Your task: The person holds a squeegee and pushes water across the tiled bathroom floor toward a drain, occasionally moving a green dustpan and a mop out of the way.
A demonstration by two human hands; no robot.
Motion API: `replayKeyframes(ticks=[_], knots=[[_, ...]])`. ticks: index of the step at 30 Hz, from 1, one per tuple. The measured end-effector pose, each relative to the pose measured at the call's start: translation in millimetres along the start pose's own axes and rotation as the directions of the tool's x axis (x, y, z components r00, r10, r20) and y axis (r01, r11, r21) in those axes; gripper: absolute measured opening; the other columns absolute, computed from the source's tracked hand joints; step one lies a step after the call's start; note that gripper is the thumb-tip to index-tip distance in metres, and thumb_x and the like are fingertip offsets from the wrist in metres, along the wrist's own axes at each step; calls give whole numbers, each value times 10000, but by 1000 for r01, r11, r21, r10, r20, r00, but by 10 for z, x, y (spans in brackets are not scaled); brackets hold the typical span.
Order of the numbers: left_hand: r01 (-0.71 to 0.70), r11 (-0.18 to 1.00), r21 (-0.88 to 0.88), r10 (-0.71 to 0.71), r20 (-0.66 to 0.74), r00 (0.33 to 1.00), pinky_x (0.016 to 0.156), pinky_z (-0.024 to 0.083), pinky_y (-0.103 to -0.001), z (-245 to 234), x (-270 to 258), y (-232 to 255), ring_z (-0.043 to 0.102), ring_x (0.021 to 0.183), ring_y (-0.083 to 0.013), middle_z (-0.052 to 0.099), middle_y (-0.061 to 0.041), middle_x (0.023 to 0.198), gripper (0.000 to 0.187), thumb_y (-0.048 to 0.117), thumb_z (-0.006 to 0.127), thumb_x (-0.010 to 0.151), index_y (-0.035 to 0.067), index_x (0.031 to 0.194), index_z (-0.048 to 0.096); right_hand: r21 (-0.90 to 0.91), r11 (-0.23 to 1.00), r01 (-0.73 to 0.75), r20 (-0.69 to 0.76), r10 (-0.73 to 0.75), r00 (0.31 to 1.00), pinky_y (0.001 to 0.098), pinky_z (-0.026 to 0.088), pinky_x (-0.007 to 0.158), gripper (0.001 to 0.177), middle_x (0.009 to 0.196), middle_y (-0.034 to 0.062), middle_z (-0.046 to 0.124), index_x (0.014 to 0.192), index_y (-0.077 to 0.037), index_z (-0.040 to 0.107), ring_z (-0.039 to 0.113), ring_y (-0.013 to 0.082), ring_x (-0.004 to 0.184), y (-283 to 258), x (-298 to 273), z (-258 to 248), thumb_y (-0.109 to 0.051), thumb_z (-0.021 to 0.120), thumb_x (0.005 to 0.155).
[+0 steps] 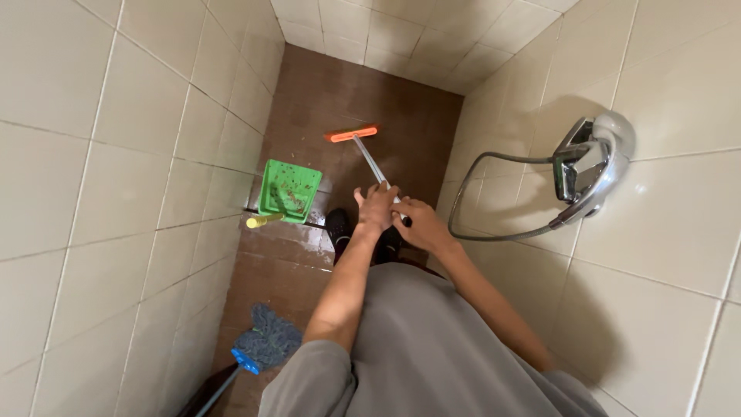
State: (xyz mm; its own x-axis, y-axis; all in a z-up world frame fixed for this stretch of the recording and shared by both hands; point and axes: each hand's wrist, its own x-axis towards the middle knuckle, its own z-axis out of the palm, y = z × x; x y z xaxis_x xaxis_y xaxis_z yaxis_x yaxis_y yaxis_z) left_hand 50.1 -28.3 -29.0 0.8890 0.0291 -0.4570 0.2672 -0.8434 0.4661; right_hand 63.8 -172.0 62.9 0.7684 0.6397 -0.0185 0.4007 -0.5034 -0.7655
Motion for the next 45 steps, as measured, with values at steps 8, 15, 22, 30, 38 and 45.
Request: replayKeyframes(ticks=[8,15,22,30,38,45], knots=[[-135,953,-270,38,-334,942,1100,444,-466,367,-56,-126,679,1080,-388,688,-167,1149,181,194,723,922,145,1092,684,-16,994,-106,97,108,989,459,557,763,217,908,203,717,1062,-76,758,703,388,829,-8,-42,-37,-166,685,879],[-55,877,-477,-143,-369,918,1157,367,-495,393,-57,184,692,1024,-422,670,-226,1163,477,-16,706,784,27,1257,657,-2,987,-161,-54,161,985,453,550,785,256,956,207,717,1112,-57,751,701,392,869,38,-133,-114,-142,690,879],[-150,858,-492,-36,-349,936,997,513,-432,380,70,507,661,1095,-388,661,-207,1171,480,-35,697,765,-10,1242,650,245,967,-71,-303,146,942,405,574,820,254,1058,196,726,1131,4,696,735,348,943,114,-359,-247,-50,678,883],[-265,839,-474,168,-237,957,1235,315,-478,499,410,398,658,1216,-337,646,-173,1353,467,95,649,882,89,1349,652,-16,999,-30,-399,21,917,435,561,812,185,1035,206,717,1083,6,709,694,390,946,218,-313,-194,-96,746,932],[-114,990,-88,119,56,991,1142,9,-795,213,351,353,436,1403,-395,671,-51,1302,428,250,716,873,269,1297,663,-164,966,-199,-167,171,971,529,485,836,286,989,149,747,1116,-74,696,688,372,945,170,-151,-143,-178,717,850],[-140,989,-56,138,-35,990,1134,27,-783,244,379,172,438,1431,-350,737,-26,1186,494,84,677,793,299,1237,695,-90,994,-63,-170,47,984,706,366,986,320,1052,134,739,1155,-47,672,684,391,967,243,-49,-40,-137,682,848]])
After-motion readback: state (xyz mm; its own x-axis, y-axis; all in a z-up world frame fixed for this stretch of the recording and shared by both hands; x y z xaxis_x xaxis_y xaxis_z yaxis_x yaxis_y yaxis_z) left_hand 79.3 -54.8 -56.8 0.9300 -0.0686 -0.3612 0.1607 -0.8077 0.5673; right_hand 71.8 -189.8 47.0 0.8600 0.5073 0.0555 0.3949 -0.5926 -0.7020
